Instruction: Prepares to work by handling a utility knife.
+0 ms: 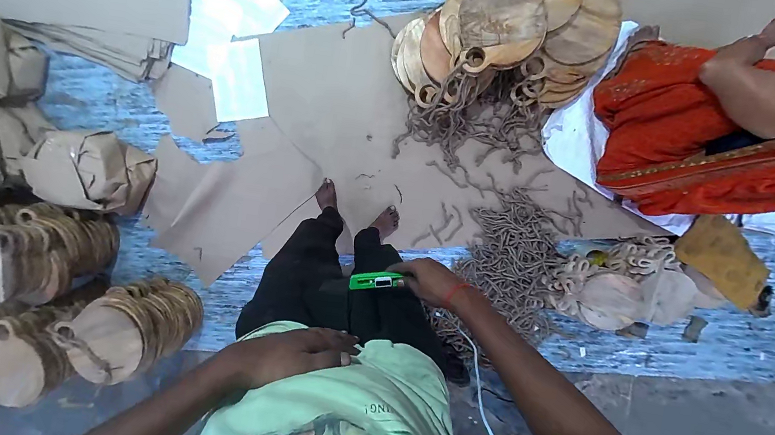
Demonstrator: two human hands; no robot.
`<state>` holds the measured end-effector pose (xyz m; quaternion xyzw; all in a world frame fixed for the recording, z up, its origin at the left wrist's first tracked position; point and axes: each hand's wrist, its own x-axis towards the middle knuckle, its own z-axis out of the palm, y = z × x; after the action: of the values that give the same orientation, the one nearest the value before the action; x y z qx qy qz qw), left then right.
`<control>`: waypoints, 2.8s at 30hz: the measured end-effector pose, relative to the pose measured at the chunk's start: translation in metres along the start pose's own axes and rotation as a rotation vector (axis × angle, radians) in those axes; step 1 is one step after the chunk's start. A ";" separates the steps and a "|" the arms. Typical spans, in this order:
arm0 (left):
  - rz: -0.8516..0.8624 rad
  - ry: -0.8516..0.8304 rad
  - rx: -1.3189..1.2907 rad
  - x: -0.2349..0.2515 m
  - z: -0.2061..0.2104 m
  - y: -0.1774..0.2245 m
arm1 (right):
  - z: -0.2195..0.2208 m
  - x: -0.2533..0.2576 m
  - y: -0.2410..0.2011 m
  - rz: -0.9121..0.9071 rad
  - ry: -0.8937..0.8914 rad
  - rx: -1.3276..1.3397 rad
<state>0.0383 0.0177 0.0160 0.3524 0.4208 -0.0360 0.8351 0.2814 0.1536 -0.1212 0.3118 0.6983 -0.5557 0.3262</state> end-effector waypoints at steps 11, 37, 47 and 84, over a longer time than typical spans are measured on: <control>0.034 0.031 -0.005 -0.003 0.009 -0.022 | 0.066 0.063 0.020 0.189 0.078 0.002; 0.111 0.251 -0.157 0.004 -0.005 -0.046 | 0.065 0.087 0.041 0.487 0.300 0.095; -0.595 0.452 0.636 0.125 -0.223 -0.208 | 0.079 0.048 0.123 0.488 0.578 0.498; 0.335 -0.078 0.676 0.270 -0.046 -0.154 | 0.073 0.027 0.233 0.706 1.003 0.738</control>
<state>0.1262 -0.0054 -0.2852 0.6703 0.2896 -0.0490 0.6815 0.4593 0.1274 -0.2887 0.8272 0.3881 -0.4063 -0.0005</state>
